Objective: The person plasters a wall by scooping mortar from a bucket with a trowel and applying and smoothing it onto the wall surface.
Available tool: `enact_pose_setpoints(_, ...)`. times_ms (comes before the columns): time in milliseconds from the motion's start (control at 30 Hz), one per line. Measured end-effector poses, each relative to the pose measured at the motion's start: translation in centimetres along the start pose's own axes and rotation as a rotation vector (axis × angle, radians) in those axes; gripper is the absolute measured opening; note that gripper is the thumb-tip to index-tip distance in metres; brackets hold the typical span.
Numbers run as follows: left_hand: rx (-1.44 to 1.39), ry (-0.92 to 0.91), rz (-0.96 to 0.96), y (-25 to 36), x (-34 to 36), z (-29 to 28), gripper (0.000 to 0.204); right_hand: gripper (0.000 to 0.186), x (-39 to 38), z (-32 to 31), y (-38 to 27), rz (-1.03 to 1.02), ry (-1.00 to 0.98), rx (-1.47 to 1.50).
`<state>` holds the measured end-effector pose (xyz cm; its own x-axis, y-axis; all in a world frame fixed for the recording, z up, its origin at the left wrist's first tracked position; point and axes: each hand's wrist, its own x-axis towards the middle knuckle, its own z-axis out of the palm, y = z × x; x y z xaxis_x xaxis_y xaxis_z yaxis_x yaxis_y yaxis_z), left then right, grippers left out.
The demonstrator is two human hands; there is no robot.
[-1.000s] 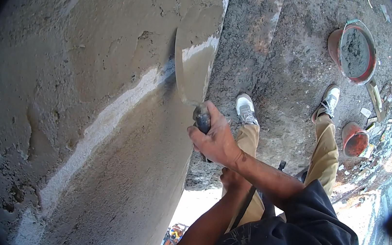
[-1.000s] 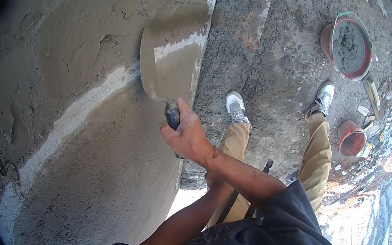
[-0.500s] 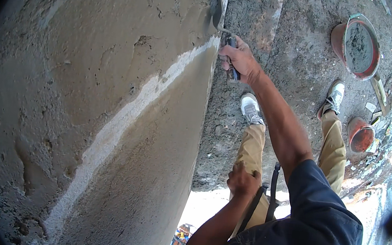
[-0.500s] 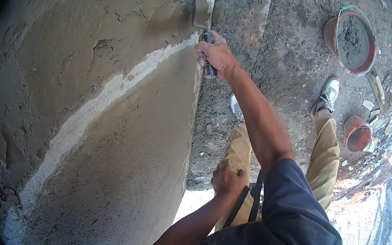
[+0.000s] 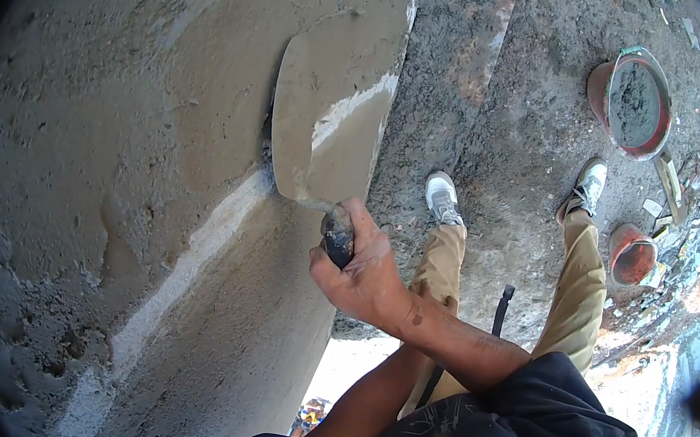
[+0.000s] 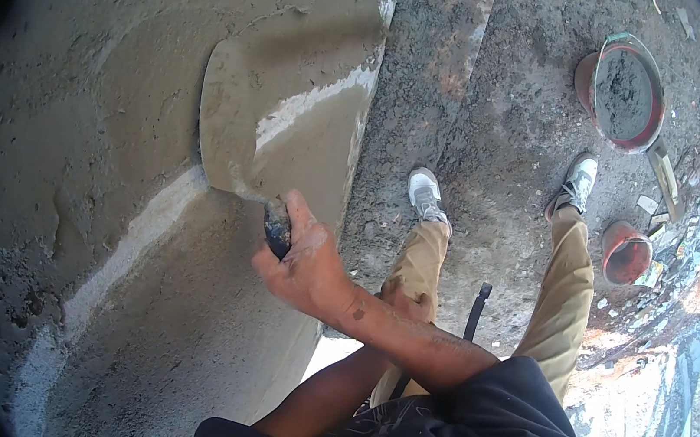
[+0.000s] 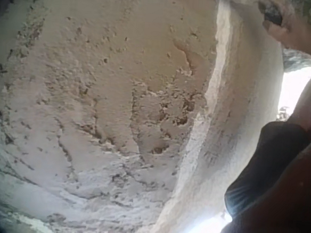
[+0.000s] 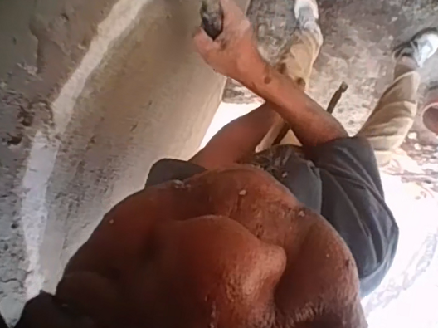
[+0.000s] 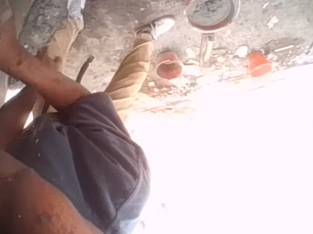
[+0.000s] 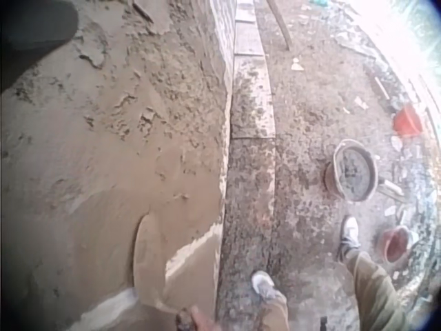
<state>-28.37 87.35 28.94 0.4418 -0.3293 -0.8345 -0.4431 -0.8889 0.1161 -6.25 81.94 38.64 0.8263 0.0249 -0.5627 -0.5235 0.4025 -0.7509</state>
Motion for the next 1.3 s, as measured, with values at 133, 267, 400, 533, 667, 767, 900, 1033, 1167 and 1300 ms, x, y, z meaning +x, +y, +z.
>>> enact_pose_setpoints(133,-0.386,-0.110,-0.646,2.1,1.2,-2.4,0.067,0.037,-4.3,0.4,1.9,-0.085,-0.160,-0.150)
enact_pose_setpoints(267,-0.379,-0.231,-0.578,2.1,1.4,-3.6,0.074,0.039,-0.8,-1.4,4.3,-0.386,0.036,-0.330)
enact_pose_setpoints(400,-0.357,-0.401,-0.458,1.5,1.0,-3.1,0.084,0.036,9.4,-3.3,6.3,-0.351,0.282,-0.445)
enact_pose_setpoints(533,-0.383,-0.426,-0.492,1.9,0.8,-2.7,0.089,0.036,9.0,-2.9,5.8,-0.051,0.276,-0.183)
enact_pose_setpoints(667,-0.342,-0.284,-0.579,3.3,0.6,-2.4,0.080,0.038,1.5,-1.4,2.6,0.174,0.005,0.164)
enact_pose_setpoints(767,-0.367,-0.097,-0.665,4.1,0.7,-2.1,0.071,0.038,-2.0,-0.4,0.9,-0.072,-0.047,-0.059)
enact_pose_setpoints(900,-0.300,-0.109,-0.578,4.6,1.5,-2.4,0.073,0.038,-2.2,-4.8,3.2,-0.057,-0.208,-0.384)
enact_pose_setpoints(1033,-0.338,-0.320,-0.627,5.9,2.9,-3.0,0.074,0.031,-1.3,-19.2,7.4,-0.028,0.044,-0.568)
enact_pose_setpoints(1167,-0.240,-0.227,-0.637,8.4,2.8,-2.7,0.077,0.041,-2.3,-40.6,6.2,-0.173,0.364,-0.866)
enact_pose_setpoints(1300,-0.191,-0.242,-0.669,10.3,3.0,-2.5,0.078,0.043,-1.1,-59.7,2.6,0.158,0.665,-1.372)
